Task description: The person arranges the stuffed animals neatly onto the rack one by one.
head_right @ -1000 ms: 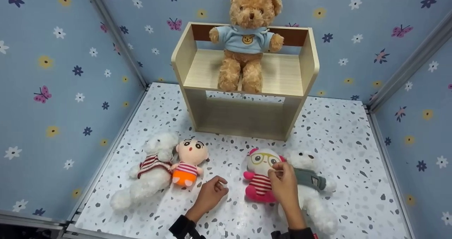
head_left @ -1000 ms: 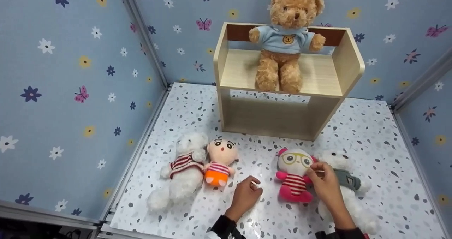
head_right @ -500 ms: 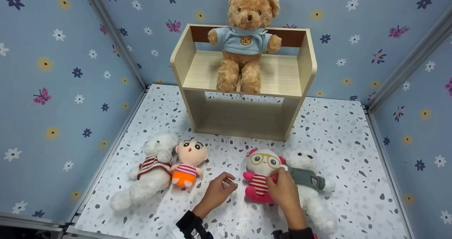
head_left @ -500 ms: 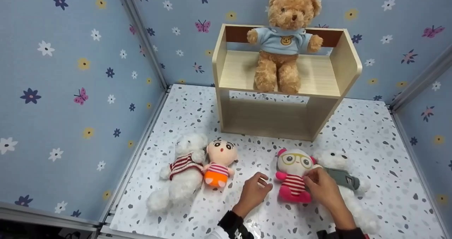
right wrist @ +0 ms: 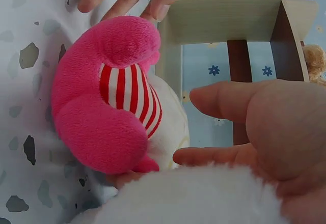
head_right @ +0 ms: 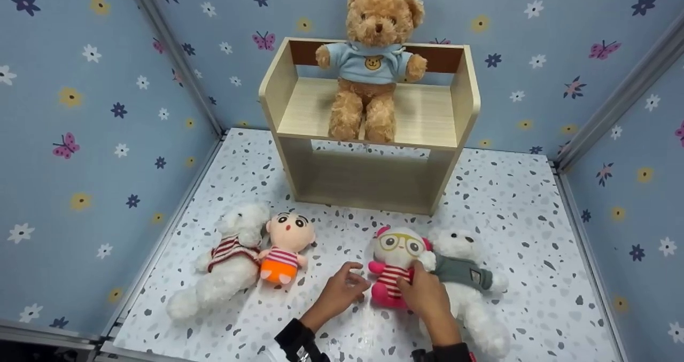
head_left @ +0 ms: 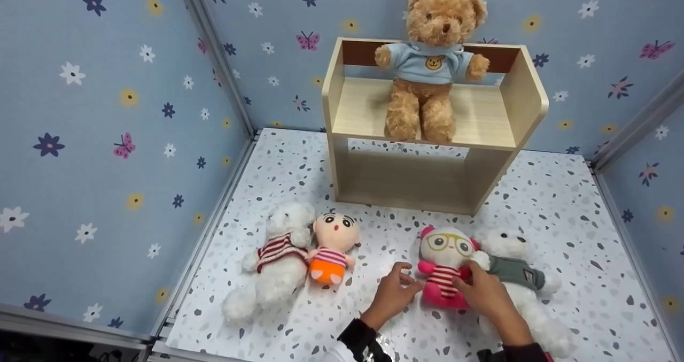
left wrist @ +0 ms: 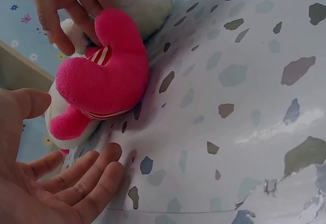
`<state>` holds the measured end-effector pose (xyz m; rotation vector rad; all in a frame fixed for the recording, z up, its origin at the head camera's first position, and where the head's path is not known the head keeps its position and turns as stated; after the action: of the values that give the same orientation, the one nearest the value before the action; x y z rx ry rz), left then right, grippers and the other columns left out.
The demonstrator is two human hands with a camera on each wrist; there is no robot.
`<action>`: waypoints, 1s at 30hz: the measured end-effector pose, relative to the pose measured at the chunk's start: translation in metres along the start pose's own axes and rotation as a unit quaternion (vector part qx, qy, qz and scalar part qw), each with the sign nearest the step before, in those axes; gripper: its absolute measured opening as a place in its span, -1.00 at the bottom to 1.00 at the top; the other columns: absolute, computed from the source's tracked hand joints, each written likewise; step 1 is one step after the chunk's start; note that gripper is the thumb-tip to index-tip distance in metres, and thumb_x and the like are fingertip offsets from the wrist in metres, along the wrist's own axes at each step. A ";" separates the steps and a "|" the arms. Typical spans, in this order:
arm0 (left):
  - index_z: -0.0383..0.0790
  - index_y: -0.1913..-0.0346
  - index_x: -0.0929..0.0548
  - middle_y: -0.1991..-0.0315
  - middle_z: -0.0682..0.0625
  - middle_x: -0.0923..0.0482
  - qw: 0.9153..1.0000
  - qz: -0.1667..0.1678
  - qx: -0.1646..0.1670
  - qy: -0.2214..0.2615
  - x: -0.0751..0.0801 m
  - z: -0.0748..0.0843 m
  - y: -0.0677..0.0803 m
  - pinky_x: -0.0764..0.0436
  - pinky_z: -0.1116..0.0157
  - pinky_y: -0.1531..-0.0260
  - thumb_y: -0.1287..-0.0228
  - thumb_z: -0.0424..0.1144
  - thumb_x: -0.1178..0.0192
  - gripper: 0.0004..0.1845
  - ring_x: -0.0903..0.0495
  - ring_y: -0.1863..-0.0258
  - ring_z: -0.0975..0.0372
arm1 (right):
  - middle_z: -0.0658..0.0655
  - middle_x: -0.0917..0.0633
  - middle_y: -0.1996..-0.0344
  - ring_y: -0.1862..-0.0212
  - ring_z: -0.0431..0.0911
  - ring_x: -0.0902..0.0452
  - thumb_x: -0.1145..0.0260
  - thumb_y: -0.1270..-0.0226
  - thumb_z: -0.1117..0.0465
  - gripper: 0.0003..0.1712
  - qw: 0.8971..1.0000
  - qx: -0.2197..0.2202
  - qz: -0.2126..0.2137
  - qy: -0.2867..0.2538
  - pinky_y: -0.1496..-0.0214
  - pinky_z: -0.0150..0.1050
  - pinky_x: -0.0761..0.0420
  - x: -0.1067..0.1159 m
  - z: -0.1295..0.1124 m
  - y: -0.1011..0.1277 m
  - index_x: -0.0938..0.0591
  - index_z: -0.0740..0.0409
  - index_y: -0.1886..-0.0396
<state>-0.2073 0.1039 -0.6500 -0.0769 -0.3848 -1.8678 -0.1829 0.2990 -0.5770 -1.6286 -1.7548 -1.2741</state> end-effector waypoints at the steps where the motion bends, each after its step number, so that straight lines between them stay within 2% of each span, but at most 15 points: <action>1: -0.11 -0.21 -0.44 0.19 0.03 -0.65 1.000 -0.003 0.004 0.001 -0.001 -0.001 0.000 -0.59 0.35 0.41 -0.16 0.00 -0.28 -0.42 -0.62 0.40 0.31 | 0.25 -0.65 0.03 0.02 0.13 -0.59 -0.21 -0.32 -0.10 -0.37 1.000 0.000 -0.004 0.001 0.09 0.06 -0.51 -0.002 0.001 -0.001 -0.38 0.11 -0.27; 4: -0.11 -0.27 -0.39 0.20 0.06 -0.66 1.000 -0.013 0.007 -0.001 -0.006 -0.002 0.001 -0.57 0.34 0.38 -0.15 0.02 -0.28 -0.36 -0.62 0.43 0.33 | 0.36 -0.60 -0.06 -0.05 0.24 -0.57 -0.19 -0.33 -0.11 -0.29 1.000 0.003 -0.016 0.006 0.02 0.12 -0.50 -0.008 0.003 -0.002 -0.31 0.15 -0.34; 8: -0.14 -0.33 -0.32 0.22 0.08 -0.68 0.999 -0.033 0.010 -0.002 -0.013 -0.004 0.004 -0.58 0.33 0.32 -0.15 0.05 -0.29 -0.27 -0.65 0.41 0.31 | 0.48 -0.45 -0.23 -0.20 0.36 -0.44 -0.20 -0.33 -0.14 -0.14 0.999 -0.005 -0.040 -0.001 -0.14 0.23 -0.43 -0.020 0.007 -0.003 -0.17 0.24 -0.44; 16: -0.07 -0.39 -0.26 0.18 0.07 -0.71 0.998 -0.061 0.021 -0.009 -0.019 -0.003 0.003 -0.57 0.24 0.14 -0.13 0.16 -0.26 -0.20 -0.65 0.32 0.33 | 0.52 -0.48 -0.18 -0.13 0.31 -0.51 -0.34 -0.18 -0.14 0.08 0.999 0.006 -0.050 0.004 -0.11 0.19 -0.46 -0.028 0.006 -0.008 -0.05 0.36 -0.45; 25: 0.01 -0.40 -0.23 0.16 0.06 -0.69 0.997 -0.069 0.037 0.017 -0.023 0.001 0.003 -0.56 0.27 0.21 -0.09 0.14 -0.31 -0.17 -0.66 0.34 0.29 | 0.55 -0.46 -0.19 -0.16 0.33 -0.49 -0.37 -0.16 -0.03 0.10 0.998 0.017 -0.055 -0.005 -0.15 0.20 -0.45 -0.030 0.003 -0.011 0.00 0.44 -0.45; 30: 0.03 -0.44 -0.18 0.17 0.10 -0.69 0.997 -0.063 0.036 0.015 -0.025 0.001 0.000 -0.57 0.27 0.21 -0.02 0.17 -0.36 -0.07 -0.63 0.23 0.33 | 0.54 -0.49 -0.15 -0.12 0.27 -0.53 -0.39 -0.13 -0.06 0.12 0.998 0.019 -0.053 -0.002 -0.09 0.16 -0.48 -0.031 0.002 -0.013 -0.03 0.49 -0.42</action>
<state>-0.1988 0.1273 -0.6552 0.0241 -0.4443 -1.9747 -0.1880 0.2854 -0.6070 -1.5352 -1.8792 -1.2771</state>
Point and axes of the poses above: each hand's wrist, its own y-axis away from the middle knuckle, its own x-axis out of the back of the hand, z = x × y, the point moved 9 cm from there along -y, towards the middle knuckle
